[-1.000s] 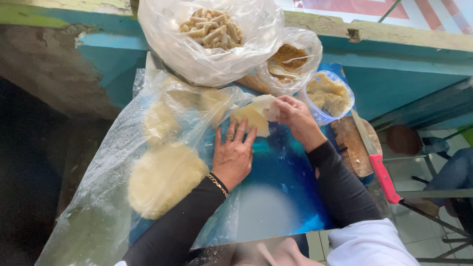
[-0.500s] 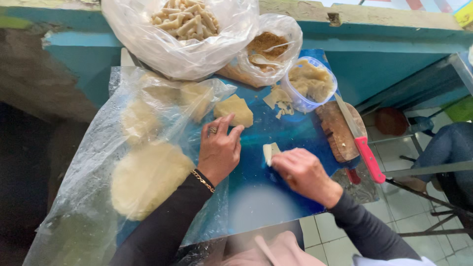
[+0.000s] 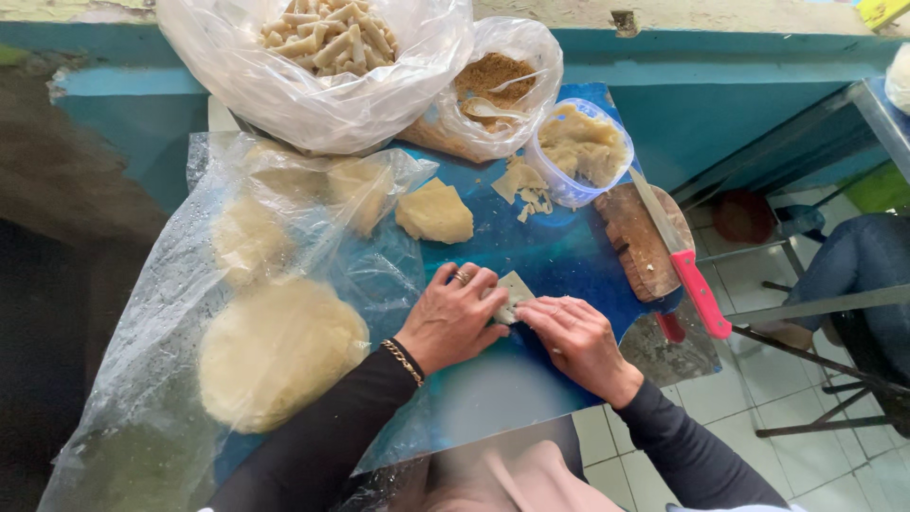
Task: The person pinches off pieces of dough, flattens them into small rounds on a blue work surface, spoons brown sugar filling from a plastic bag onto the dough, and folds and pinches the dough closed around the filling, repeating the process for successive pastries.
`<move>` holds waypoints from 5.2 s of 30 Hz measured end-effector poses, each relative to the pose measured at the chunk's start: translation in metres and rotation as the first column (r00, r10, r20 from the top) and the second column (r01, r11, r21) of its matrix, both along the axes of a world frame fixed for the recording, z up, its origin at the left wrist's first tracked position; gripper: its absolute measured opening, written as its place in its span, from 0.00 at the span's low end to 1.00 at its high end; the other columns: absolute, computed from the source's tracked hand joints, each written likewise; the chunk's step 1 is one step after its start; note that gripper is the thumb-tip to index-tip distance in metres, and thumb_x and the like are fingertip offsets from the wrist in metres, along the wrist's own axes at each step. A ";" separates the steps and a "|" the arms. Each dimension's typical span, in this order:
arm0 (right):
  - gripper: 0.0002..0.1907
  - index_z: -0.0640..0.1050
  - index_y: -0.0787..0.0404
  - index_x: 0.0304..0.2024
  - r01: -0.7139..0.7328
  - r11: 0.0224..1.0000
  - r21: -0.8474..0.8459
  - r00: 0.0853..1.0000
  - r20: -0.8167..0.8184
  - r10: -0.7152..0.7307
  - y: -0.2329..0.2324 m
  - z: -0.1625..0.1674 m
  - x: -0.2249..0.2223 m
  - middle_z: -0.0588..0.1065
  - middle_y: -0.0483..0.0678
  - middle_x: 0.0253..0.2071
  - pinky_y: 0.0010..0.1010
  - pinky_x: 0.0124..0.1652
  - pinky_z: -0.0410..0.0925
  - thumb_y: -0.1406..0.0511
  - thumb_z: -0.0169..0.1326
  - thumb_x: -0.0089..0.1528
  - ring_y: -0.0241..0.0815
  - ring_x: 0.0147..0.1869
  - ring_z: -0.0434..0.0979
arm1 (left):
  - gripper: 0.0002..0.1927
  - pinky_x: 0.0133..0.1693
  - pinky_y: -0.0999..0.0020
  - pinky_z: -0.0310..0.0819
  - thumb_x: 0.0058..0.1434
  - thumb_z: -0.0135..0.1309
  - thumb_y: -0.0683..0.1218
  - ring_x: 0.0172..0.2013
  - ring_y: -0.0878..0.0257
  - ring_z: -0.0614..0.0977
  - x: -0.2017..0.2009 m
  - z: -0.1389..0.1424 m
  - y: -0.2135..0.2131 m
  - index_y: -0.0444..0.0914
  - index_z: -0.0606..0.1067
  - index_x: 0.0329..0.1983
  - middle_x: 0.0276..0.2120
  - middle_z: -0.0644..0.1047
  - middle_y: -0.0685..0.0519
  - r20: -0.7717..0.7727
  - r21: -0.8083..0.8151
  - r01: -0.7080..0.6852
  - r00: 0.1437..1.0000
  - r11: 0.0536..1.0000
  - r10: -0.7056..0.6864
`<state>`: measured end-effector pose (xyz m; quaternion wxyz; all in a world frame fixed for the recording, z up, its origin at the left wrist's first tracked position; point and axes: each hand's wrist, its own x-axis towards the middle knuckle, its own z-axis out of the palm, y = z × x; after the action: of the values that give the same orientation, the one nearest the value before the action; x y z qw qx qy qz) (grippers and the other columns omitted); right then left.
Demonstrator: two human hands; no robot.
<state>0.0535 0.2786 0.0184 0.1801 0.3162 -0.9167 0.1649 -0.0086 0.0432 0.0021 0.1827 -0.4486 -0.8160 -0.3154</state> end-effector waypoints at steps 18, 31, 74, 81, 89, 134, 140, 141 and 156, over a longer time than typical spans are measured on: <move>0.17 0.79 0.59 0.45 0.022 0.999 -0.038 0.999 -0.049 -0.024 -0.005 0.032 -0.020 0.80 0.49 0.42 0.41 0.50 0.71 0.76 0.58 0.53 0.51 0.49 0.80 | 0.06 0.51 0.54 0.65 0.56 0.56 0.42 0.43 0.56 0.77 -0.006 0.000 -0.008 0.44 0.76 0.37 0.36 0.75 0.55 -0.052 -0.018 -0.056 0.997 0.998 0.055; 0.17 0.80 0.59 0.51 0.130 0.976 -0.175 0.989 -0.043 -0.139 0.039 0.049 -0.041 0.80 0.49 0.50 0.39 0.52 0.71 0.68 0.64 0.59 0.50 0.52 0.80 | 0.07 0.50 0.54 0.64 0.54 0.60 0.46 0.41 0.55 0.77 0.013 0.010 -0.024 0.43 0.77 0.35 0.37 0.75 0.54 0.083 -0.017 0.080 0.993 0.997 -0.078; 0.33 0.85 0.53 0.46 0.347 0.770 0.535 0.929 -0.081 -0.362 0.067 0.075 -0.158 0.75 0.49 0.45 0.43 0.52 0.58 0.37 0.56 0.57 0.47 0.55 0.70 | 0.05 0.44 0.58 0.70 0.53 0.60 0.45 0.41 0.54 0.77 0.003 -0.006 -0.020 0.41 0.78 0.32 0.35 0.75 0.52 0.128 0.091 0.030 0.991 0.995 -0.042; 0.25 0.81 0.45 0.54 -0.057 0.970 0.235 0.998 0.009 0.057 0.016 0.066 -0.061 0.74 0.45 0.48 0.42 0.55 0.61 0.69 0.60 0.53 0.47 0.53 0.71 | 0.06 0.43 0.58 0.70 0.53 0.59 0.45 0.41 0.54 0.76 0.003 -0.005 -0.017 0.42 0.78 0.33 0.36 0.74 0.52 0.121 0.054 0.028 0.992 0.998 -0.035; 0.33 0.72 0.46 0.68 0.039 0.843 0.537 0.987 -0.153 0.052 -0.003 0.029 -0.035 0.69 0.44 0.53 0.39 0.54 0.60 0.70 0.53 0.59 0.42 0.54 0.68 | 0.06 0.44 0.56 0.69 0.52 0.59 0.46 0.42 0.53 0.76 0.006 -0.004 -0.019 0.42 0.77 0.33 0.37 0.74 0.52 0.132 0.040 0.036 0.990 0.999 -0.041; 0.31 0.69 0.65 0.72 0.573 0.809 0.133 0.819 -0.130 -0.559 0.070 0.003 -0.080 0.71 0.48 0.39 0.29 0.33 0.68 0.67 0.54 0.65 0.41 0.35 0.72 | 0.08 0.48 0.58 0.69 0.55 0.59 0.45 0.43 0.54 0.76 0.015 0.000 -0.026 0.41 0.78 0.37 0.38 0.73 0.52 0.175 0.040 0.038 0.984 0.998 -0.044; 0.27 0.74 0.50 0.66 0.655 0.591 0.471 0.745 -0.535 -0.398 0.066 0.032 -0.056 0.69 0.43 0.39 0.32 0.34 0.69 0.66 0.57 0.63 0.41 0.42 0.73 | 0.07 0.47 0.58 0.68 0.56 0.59 0.45 0.42 0.54 0.76 0.017 -0.001 -0.025 0.42 0.78 0.37 0.38 0.73 0.52 0.190 0.016 0.034 0.981 0.999 -0.036; 0.28 0.74 0.50 0.69 0.685 0.567 0.458 0.718 -0.554 -0.422 0.069 0.038 -0.059 0.68 0.42 0.39 0.32 0.34 0.68 0.66 0.56 0.64 0.40 0.42 0.73 | 0.07 0.47 0.58 0.68 0.55 0.59 0.45 0.42 0.54 0.76 0.016 0.000 -0.025 0.42 0.77 0.37 0.39 0.73 0.52 0.184 0.027 0.033 0.982 0.999 -0.037; 0.40 0.57 0.53 0.76 0.451 0.774 -0.445 0.683 0.730 0.021 0.056 0.037 -0.077 0.74 0.44 0.33 0.23 0.30 0.65 0.68 0.53 0.61 0.32 0.30 0.68 | 0.09 0.48 0.57 0.68 0.54 0.59 0.45 0.43 0.53 0.76 0.016 0.001 -0.026 0.42 0.78 0.39 0.39 0.73 0.52 0.188 0.004 0.040 0.981 0.999 -0.040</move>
<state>-0.0235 0.3350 0.0553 -0.0717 0.0397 -0.8467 0.5257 0.0070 0.0169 0.0030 0.0985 -0.4331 -0.8204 -0.3601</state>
